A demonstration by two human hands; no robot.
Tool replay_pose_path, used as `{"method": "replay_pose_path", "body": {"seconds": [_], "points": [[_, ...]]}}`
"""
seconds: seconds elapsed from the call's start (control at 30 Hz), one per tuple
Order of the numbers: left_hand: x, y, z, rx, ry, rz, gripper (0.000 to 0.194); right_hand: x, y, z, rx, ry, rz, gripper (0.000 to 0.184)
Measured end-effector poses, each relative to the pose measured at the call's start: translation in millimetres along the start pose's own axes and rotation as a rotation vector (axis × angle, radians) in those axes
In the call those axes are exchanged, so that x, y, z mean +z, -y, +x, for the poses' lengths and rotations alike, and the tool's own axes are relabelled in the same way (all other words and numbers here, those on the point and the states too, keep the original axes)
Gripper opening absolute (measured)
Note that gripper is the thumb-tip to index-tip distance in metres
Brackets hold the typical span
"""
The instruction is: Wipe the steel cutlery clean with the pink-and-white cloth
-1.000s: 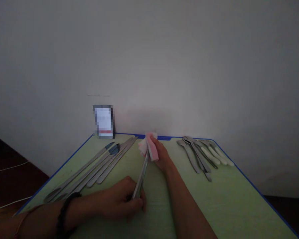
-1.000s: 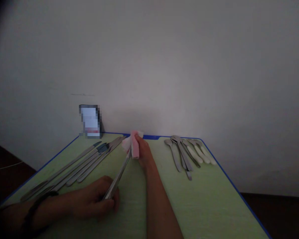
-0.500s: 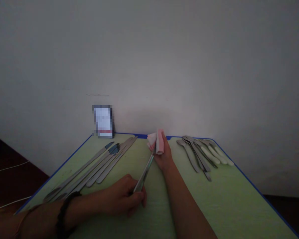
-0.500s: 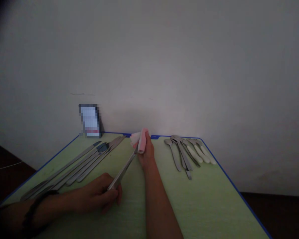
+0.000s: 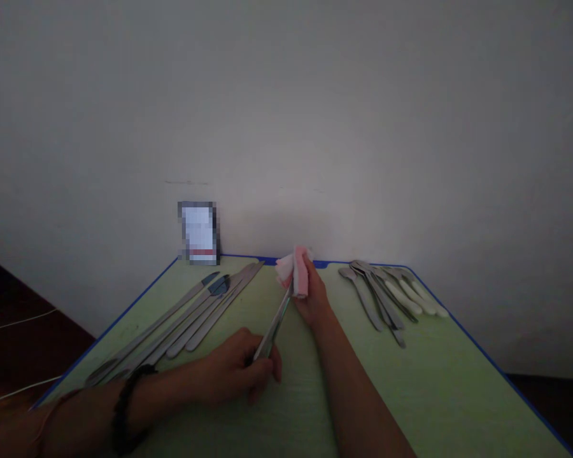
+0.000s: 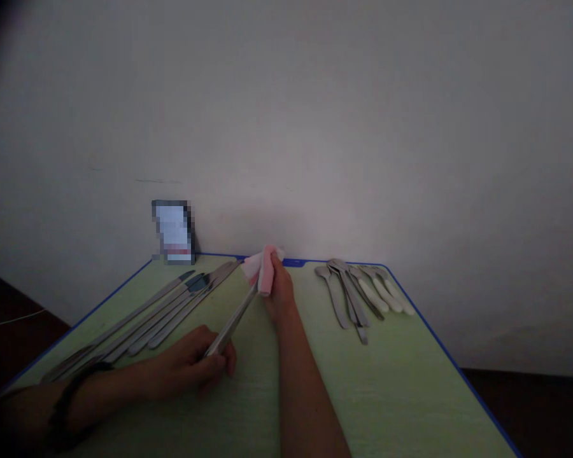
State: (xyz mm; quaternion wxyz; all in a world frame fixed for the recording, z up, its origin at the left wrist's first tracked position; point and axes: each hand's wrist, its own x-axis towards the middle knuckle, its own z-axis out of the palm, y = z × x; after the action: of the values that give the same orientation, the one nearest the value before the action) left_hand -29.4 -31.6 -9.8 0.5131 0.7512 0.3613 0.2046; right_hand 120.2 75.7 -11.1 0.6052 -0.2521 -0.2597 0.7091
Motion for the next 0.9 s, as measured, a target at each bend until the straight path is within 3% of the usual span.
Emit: {"method": "replay_pose_path", "body": {"seconds": [0.27,0.37,0.47,0.57,0.9], "points": [[0.5,-3,3,-0.018,0.035,0.007,0.025,0,1,-1,-0.002,-0.014,0.054,0.025],[-0.3,-3,2,-0.028,0.062,0.006,0.023,-1,5,-3,0.007,-0.074,0.127,0.023],[-1.1,-4,1,-0.038,0.109,0.004,0.022,-5,10,-3,0.002,-0.15,0.187,0.032],[-1.2,-6,0,-0.036,0.136,0.043,0.023,-9,11,-1,-0.023,-0.149,0.166,0.034],[1.3,-2,1,-0.048,0.115,-0.023,0.021,-16,-11,9,-0.046,-0.03,-0.307,0.033]]}}
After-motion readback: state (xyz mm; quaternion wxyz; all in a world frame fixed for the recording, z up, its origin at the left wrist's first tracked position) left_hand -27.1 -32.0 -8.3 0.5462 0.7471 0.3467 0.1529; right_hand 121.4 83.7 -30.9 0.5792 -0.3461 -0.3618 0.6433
